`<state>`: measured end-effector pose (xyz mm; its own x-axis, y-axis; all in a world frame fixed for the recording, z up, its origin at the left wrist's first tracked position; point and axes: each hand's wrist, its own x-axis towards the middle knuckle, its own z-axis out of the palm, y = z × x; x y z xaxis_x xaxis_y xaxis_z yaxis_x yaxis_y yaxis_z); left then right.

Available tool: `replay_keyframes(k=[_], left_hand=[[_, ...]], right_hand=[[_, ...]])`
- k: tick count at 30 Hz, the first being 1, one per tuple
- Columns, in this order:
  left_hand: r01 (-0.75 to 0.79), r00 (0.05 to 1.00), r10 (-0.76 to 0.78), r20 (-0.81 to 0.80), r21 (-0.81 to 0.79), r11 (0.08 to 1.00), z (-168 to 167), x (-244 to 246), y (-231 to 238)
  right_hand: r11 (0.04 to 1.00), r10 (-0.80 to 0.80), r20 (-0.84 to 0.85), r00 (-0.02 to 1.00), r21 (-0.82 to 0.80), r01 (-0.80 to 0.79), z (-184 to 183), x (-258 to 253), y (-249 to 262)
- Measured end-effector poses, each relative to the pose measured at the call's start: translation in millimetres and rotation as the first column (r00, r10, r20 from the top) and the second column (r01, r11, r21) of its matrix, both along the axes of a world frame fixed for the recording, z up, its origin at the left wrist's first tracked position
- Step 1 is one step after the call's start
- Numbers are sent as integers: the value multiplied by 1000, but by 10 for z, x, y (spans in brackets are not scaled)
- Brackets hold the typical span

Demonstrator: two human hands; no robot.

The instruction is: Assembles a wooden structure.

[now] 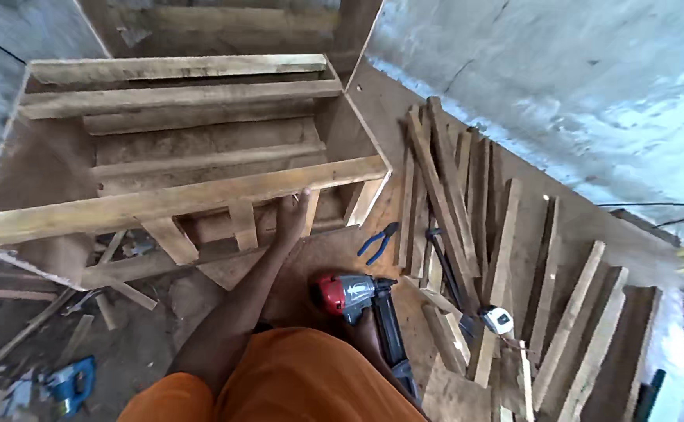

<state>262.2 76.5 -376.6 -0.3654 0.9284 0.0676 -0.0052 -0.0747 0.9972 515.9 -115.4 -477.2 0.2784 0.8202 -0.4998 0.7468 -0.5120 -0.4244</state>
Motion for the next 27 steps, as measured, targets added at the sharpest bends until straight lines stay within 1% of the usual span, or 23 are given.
replay_keyframes(k=[3, 5, 7, 11, 19, 20, 22, 23, 24, 25, 27], left_hand=[[-60, 998, 58, 27, 74, 995, -66, 66, 48], [-83, 996, 79, 52, 98, 992, -87, 115, 70], [-101, 994, 97, 60, 65, 993, -86, 165, 77], [-139, 990, 138, -23, -49, 989, -35, 208, 53], [-124, 992, 123, -34, -52, 991, 12, 197, 39], [-117, 993, 114, -42, -57, 992, 12, 184, 39], [-96, 994, 93, -56, -71, 993, 37, 151, 35], [-96, 993, 91, -70, -86, 992, 51, 130, 27], [-95, 993, 87, -78, -117, 989, 63, 105, 13], [-87, 995, 79, -64, -135, 987, 64, 75, -5], [-98, 994, 105, 41, -157, 983, 82, 39, -44]], right_hand=[[998, 67, -73, 995, 6, -67, -68, 133, 39], [997, 73, -101, 992, -17, -75, -140, 196, 52], [995, 87, -116, 989, -39, -92, -158, 236, 74], [990, 95, -150, 984, -91, -110, -45, 207, 111], [990, 59, -166, 984, -116, -78, 35, 175, 124], [988, 59, -163, 985, -133, -81, 94, 161, 146], [982, 21, -204, 979, -177, -58, 391, 85, 235], [989, 3, -205, 979, -141, -33, 432, 57, 229], [994, -9, -198, 980, -107, -12, 387, 55, 206], [993, -20, -194, 981, -121, -4, 390, 55, 209], [968, -31, -203, 979, -250, -21, 628, 24, 300]])
